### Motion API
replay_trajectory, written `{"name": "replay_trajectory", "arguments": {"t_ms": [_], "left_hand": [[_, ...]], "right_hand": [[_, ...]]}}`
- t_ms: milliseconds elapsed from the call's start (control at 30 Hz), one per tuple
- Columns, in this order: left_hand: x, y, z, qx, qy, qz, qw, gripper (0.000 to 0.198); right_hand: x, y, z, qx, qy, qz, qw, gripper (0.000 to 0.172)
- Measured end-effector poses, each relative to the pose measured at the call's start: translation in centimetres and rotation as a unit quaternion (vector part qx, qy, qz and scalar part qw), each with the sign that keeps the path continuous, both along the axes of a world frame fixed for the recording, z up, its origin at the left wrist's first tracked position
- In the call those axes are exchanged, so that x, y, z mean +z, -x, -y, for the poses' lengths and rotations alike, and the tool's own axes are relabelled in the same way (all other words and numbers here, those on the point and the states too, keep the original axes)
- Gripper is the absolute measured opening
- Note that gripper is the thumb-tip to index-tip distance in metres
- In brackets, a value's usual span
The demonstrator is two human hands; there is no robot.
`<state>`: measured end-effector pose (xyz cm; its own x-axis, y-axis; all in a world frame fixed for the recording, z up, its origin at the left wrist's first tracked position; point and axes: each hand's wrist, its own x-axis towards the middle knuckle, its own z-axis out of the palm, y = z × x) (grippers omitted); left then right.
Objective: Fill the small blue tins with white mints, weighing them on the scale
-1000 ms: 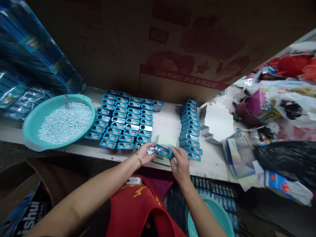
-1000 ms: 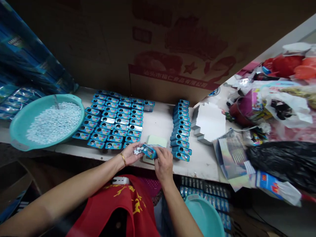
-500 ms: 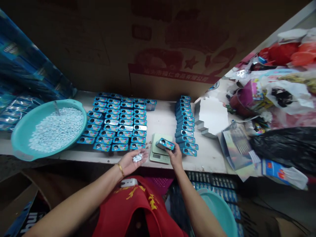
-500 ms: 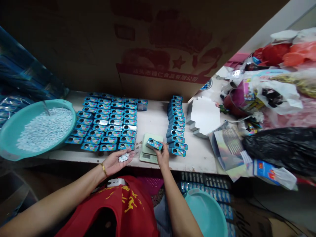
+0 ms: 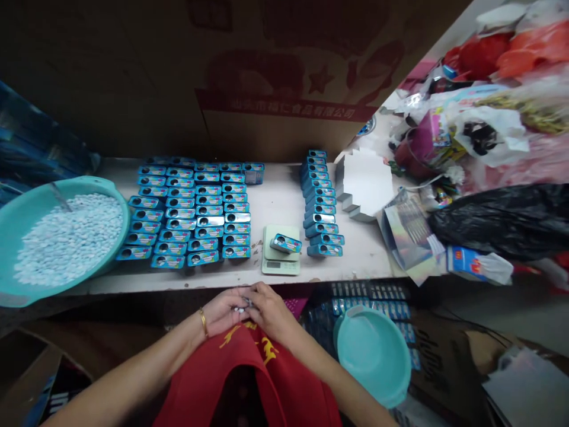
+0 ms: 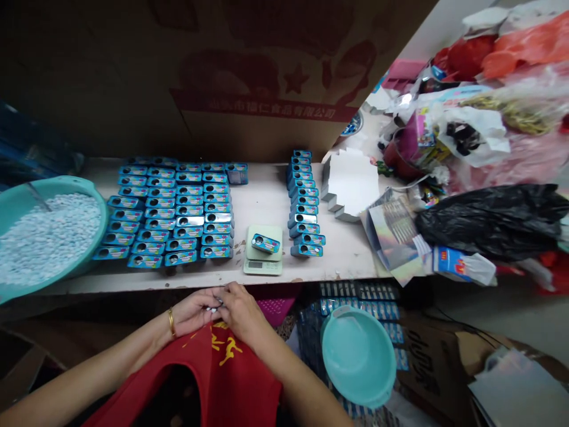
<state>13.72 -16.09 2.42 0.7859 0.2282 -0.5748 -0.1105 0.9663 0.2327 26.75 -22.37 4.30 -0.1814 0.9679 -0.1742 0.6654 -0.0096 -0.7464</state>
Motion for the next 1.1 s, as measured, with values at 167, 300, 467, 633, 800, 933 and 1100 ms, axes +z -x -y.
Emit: {"name": "replay_trajectory", "arguments": {"t_ms": [167,300,467,633,800,933,1100], "left_hand": [[-0.1,0.5,0.0,-0.013,-0.007,-0.004,1.0,0.034],[-0.3,0.8,0.1,-0.01,0.0,-0.003,1.0,0.033],[-0.8,1.0,0.0,0.019,0.025,-0.011,0.999,0.025],[-0.7,0.7,-0.1,0.034,0.049,-0.007,0.998,0.03],[-0.4,0.3,-0.4,0.028,0.039,-0.019,0.999,0.029],[-0.4,0.2,-0.7,0.04,0.018,-0.057,0.997,0.028],[-0.7,0.5,-0.7,0.051,0.005,-0.1,0.994,0.028]], "right_hand": [[0.0,-0.1,0.2,0.006,0.005,0.003,1.0,0.022],[-0.6,0.4,0.2,-0.002,-0.012,0.016,1.0,0.015],[-1.6,0.8,0.0,-0.016,-0.025,0.027,0.999,0.016],[-1.8,0.4,0.1,-0.023,-0.05,-0.01,0.998,0.019],[-1.4,-0.5,-0.1,-0.075,-0.074,-0.084,0.991,0.016],[-0.5,-3.3,-2.4,-0.176,-0.141,-0.09,0.97,0.014],[-0.9,-7.5,-5.7,-0.216,-0.196,0.032,0.956,0.016]]}}
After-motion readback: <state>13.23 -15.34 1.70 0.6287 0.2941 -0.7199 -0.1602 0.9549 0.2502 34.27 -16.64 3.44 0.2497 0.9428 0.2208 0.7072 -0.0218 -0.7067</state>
